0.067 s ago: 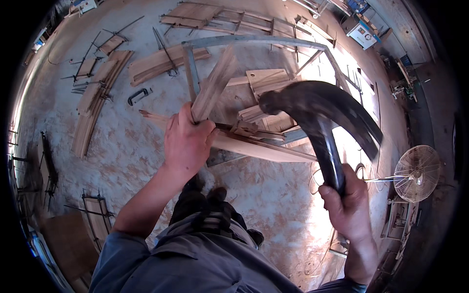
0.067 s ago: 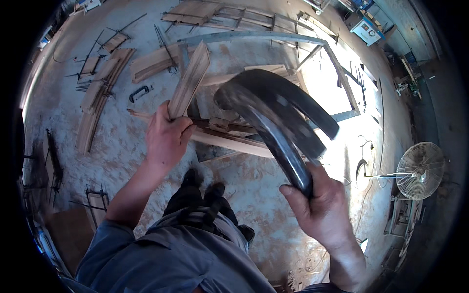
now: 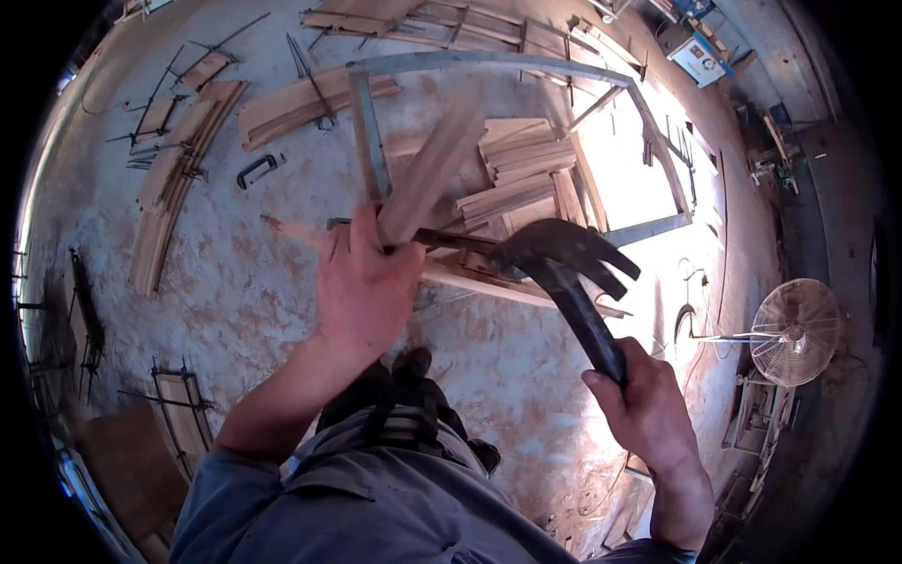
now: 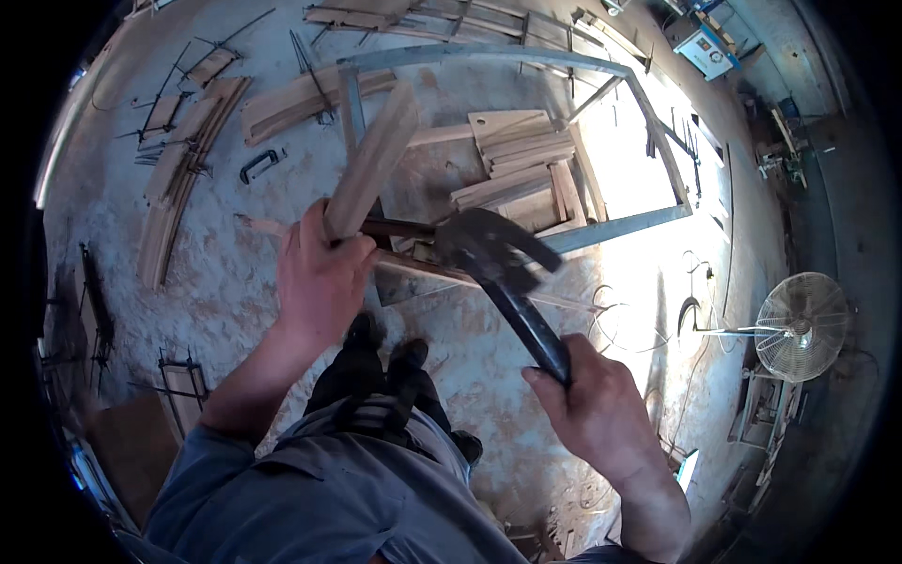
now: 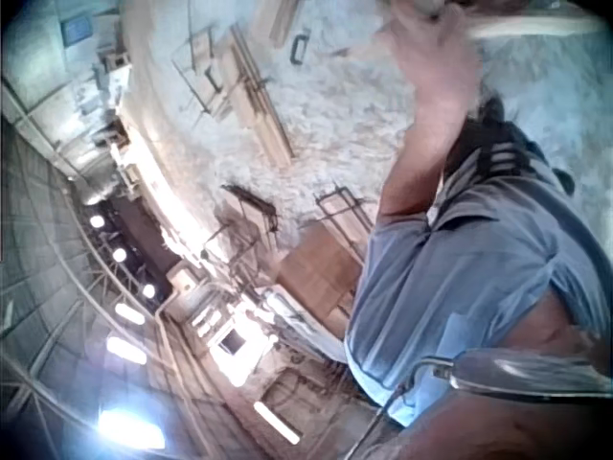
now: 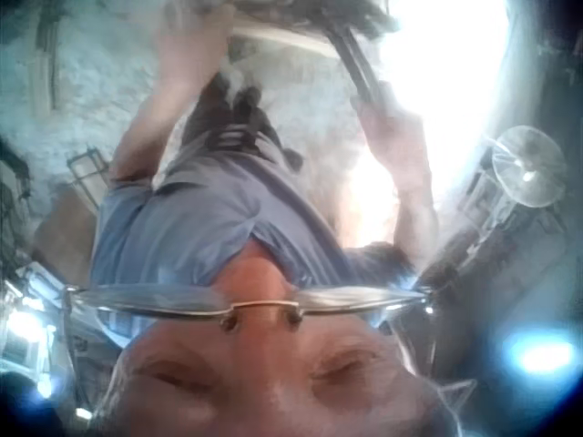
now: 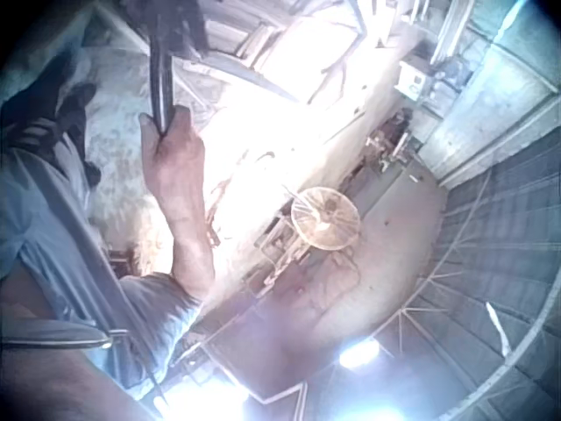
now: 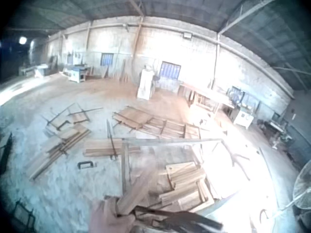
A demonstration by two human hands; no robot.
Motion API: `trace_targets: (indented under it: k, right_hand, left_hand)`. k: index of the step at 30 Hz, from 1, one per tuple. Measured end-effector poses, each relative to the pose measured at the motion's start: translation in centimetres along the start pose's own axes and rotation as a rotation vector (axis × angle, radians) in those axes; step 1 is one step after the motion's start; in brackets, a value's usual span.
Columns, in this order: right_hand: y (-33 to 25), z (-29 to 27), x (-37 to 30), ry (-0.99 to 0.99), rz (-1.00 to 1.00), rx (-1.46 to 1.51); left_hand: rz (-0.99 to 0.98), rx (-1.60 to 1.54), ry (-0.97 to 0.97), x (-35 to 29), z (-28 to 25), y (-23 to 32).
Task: The person applies glue to a wooden strip and attaches it to a wooden board using a hammer. They then walk through the workshop to retrieve two long metal rods from a pile of scrap wood.
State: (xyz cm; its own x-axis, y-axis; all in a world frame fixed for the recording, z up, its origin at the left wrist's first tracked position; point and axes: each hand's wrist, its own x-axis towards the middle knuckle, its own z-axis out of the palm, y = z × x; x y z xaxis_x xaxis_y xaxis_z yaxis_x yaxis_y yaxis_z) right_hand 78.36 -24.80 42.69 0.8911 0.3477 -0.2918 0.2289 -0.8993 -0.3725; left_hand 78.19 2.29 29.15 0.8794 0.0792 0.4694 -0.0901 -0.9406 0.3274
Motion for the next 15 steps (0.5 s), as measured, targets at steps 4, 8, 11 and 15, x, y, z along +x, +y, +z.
trace_targets:
  k: [4, 8, 11, 15]
  right_hand:
    - [-0.3, 1.4, -0.5, 0.056, 0.035, 0.068]
    - [-1.2, 2.1, -2.7, 0.219, 0.153, 0.268]
    - [-2.0, 3.9, -4.0, 0.245, 0.267, 0.618]
    - [-1.0, 6.0, -6.4, 0.135, 0.290, 0.591]
  left_hand:
    - [0.046, 0.005, 0.037, -0.9, 0.1, -0.5]
    - [0.088, -0.050, 0.003, -1.3, -0.3, -0.8]
    - [0.102, -0.077, 0.033, -1.5, -0.1, -1.4]
    - [0.093, -0.065, -0.019, -1.4, -0.7, -1.4]
